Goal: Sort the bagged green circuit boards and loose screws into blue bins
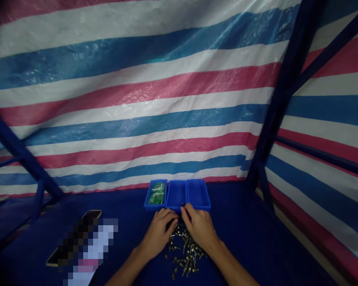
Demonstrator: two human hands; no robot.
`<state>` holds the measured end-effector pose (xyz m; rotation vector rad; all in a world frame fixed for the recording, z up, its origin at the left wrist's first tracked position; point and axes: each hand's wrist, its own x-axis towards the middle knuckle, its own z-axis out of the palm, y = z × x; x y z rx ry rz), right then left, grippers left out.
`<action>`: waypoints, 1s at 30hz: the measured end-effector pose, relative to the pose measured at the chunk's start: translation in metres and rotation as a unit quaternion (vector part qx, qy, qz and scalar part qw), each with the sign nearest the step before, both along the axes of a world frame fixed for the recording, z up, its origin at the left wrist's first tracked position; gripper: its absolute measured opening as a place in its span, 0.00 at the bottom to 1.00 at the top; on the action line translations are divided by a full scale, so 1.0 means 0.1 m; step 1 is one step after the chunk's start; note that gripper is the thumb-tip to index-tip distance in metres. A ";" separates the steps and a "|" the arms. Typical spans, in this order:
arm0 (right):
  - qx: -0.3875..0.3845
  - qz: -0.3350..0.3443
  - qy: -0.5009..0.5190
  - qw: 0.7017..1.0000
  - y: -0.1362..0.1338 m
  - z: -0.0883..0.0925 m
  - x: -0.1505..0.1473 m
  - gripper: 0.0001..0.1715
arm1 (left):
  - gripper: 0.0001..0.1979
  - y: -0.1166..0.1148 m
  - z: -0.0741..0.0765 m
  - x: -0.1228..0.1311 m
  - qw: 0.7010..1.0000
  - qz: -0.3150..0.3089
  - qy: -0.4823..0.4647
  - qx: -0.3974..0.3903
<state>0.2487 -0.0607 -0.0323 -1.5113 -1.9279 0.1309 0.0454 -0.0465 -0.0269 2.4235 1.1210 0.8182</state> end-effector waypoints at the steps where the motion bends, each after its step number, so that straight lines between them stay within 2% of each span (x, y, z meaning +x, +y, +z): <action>1: -0.004 0.015 -0.017 1.000 -0.01 0.00 -0.02 0.26 | 0.11 0.00 0.00 0.00 1.000 0.000 0.001 0.001; 5: -0.031 0.053 -0.059 0.996 -0.06 0.03 -0.09 0.26 | 0.12 0.00 0.01 0.00 1.000 0.005 0.002 0.000; 10: -0.056 0.058 -0.113 0.990 -0.06 0.06 -0.07 0.18 | 0.13 0.01 -0.01 0.01 1.000 0.004 -0.011 0.000; 14: -0.065 0.081 -0.108 0.989 -0.06 0.06 -0.05 0.10 | 0.13 0.02 -0.04 0.01 1.000 0.007 -0.015 0.004; 19: -0.077 0.096 -0.091 0.988 -0.07 0.09 -0.07 0.07 | 0.13 0.02 -0.04 0.00 1.000 0.006 -0.017 0.004; 25: -0.081 0.111 -0.107 0.985 -0.11 0.16 -0.04 0.09 | 0.13 0.01 -0.01 0.00 1.000 0.011 -0.024 0.007; 30: -0.080 0.152 -0.091 0.981 -0.11 0.17 -0.03 0.29 | 0.14 0.02 -0.03 0.01 0.999 0.023 -0.021 0.021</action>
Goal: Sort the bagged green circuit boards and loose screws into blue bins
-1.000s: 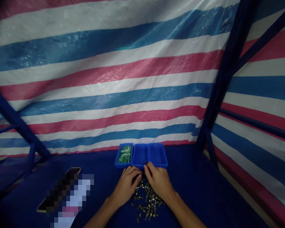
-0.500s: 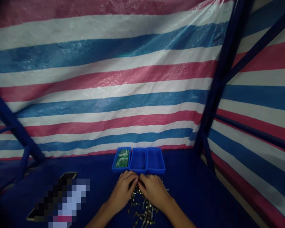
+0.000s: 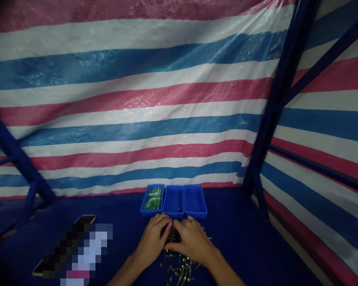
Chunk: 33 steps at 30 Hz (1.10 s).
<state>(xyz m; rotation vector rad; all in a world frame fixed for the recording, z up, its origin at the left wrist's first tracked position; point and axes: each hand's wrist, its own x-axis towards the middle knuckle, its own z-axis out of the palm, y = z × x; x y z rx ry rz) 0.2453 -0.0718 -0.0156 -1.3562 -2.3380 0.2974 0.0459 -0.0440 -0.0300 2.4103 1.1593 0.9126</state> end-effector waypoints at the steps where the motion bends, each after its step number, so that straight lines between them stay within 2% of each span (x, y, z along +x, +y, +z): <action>1: -0.001 0.008 0.005 1.000 0.00 -0.01 -0.01 0.31 | 0.14 0.01 -0.01 0.00 1.000 0.005 -0.002 0.003; 3: -0.005 0.015 0.007 1.000 0.01 -0.02 -0.02 0.28 | 0.14 0.01 -0.01 0.00 1.000 0.012 -0.005 0.005; 7: 0.002 0.012 0.007 1.000 0.03 -0.07 -0.03 0.10 | 0.14 0.01 -0.01 0.00 1.000 0.011 -0.012 0.009; 10: 0.013 0.011 0.006 1.000 0.05 -0.10 -0.01 0.05 | 0.14 0.01 -0.01 0.01 1.000 0.007 -0.016 0.009; 18: -0.008 -0.008 0.001 1.000 0.05 -0.10 0.01 0.03 | 0.13 0.01 -0.01 0.01 1.000 0.005 -0.014 0.011; 23: -0.005 0.015 0.017 1.000 0.02 -0.06 -0.01 0.10 | 0.14 0.00 0.01 0.01 1.000 0.001 -0.013 0.003; 28: -0.004 0.020 0.017 1.000 0.03 -0.07 -0.03 0.05 | 0.14 0.01 0.00 0.01 1.000 0.000 -0.018 0.011; 33: 0.010 0.021 0.010 1.000 0.04 -0.08 -0.03 0.05 | 0.12 0.02 -0.02 0.01 1.000 0.000 -0.019 0.009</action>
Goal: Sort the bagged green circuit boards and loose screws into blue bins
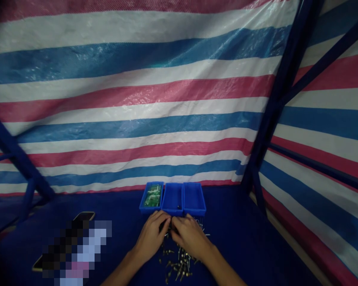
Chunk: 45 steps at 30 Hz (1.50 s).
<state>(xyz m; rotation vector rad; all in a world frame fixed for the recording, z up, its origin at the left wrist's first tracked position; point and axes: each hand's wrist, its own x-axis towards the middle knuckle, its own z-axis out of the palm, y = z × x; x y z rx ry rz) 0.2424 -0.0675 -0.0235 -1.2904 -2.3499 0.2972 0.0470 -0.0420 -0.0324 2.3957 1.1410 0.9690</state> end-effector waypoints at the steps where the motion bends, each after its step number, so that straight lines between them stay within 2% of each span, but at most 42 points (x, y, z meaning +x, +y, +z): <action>1: 0.004 -0.001 0.000 1.000 0.00 0.00 0.00 0.05 | 0.12 0.00 0.00 0.00 1.000 0.000 0.000 -0.001; 14: -0.009 -0.005 -0.016 1.000 -0.01 -0.04 0.02 0.04 | 0.13 -0.01 0.03 0.00 1.000 -0.008 0.007 -0.012; 20: -0.006 -0.034 0.007 0.999 -0.03 0.03 -0.01 0.03 | 0.13 -0.01 0.03 0.00 1.000 -0.008 0.006 -0.010; 26: 0.013 -0.066 0.074 0.995 -0.01 0.04 0.00 0.02 | 0.14 -0.02 0.03 -0.01 1.000 -0.011 0.005 -0.009; 34: 0.038 -0.070 0.192 0.978 0.03 -0.01 0.03 0.02 | 0.14 0.00 0.02 0.00 1.000 -0.010 0.006 0.009; 45: 0.040 -0.083 0.289 0.953 0.07 -0.02 0.03 0.11 | 0.14 -0.02 0.05 -0.01 1.000 -0.018 0.009 0.001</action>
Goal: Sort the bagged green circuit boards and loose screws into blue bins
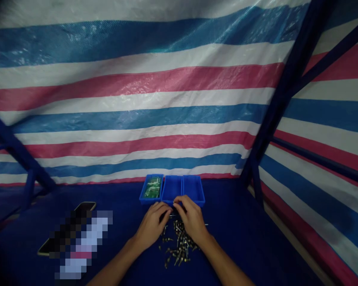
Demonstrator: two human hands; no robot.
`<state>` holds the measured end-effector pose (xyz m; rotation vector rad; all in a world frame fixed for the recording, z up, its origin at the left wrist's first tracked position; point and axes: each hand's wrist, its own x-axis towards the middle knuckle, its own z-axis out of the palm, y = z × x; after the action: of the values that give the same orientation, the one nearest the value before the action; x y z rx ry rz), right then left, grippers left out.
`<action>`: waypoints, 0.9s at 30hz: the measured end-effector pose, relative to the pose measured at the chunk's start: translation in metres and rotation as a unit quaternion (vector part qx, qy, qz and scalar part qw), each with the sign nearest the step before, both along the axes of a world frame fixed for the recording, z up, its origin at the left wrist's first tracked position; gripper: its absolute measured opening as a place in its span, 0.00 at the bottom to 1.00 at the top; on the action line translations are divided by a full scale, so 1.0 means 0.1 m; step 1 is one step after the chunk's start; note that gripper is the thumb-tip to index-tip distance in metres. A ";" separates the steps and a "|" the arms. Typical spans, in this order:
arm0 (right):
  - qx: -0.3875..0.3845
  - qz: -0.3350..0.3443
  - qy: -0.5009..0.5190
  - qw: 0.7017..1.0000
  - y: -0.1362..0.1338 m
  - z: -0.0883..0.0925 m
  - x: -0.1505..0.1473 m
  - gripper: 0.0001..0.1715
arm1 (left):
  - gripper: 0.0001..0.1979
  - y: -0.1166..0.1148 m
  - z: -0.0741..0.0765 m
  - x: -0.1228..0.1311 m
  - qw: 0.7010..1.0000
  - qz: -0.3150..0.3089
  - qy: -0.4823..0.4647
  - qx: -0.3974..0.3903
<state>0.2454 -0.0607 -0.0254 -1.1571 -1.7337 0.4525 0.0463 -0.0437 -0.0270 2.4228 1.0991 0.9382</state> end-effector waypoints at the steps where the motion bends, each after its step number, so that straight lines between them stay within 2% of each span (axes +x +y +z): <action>1: -0.003 -0.003 0.006 1.000 0.01 0.00 0.00 0.12 | 0.14 0.00 0.01 0.00 1.000 -0.001 0.001 -0.001; 8: 0.008 0.001 0.013 1.000 0.02 0.03 -0.01 0.15 | 0.15 -0.01 0.01 0.00 1.000 -0.002 0.003 -0.003; 18: -0.019 0.000 0.021 1.000 0.02 0.02 -0.01 0.16 | 0.14 -0.01 0.01 0.00 1.000 -0.002 0.004 -0.001; 27: -0.031 -0.010 0.035 0.999 0.03 0.00 -0.01 0.26 | 0.14 -0.01 0.00 0.00 1.000 0.000 0.009 -0.006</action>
<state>0.2444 -0.0581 -0.0251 -1.1877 -1.6572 0.5329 0.0462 -0.0451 -0.0267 2.4271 1.1087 0.9085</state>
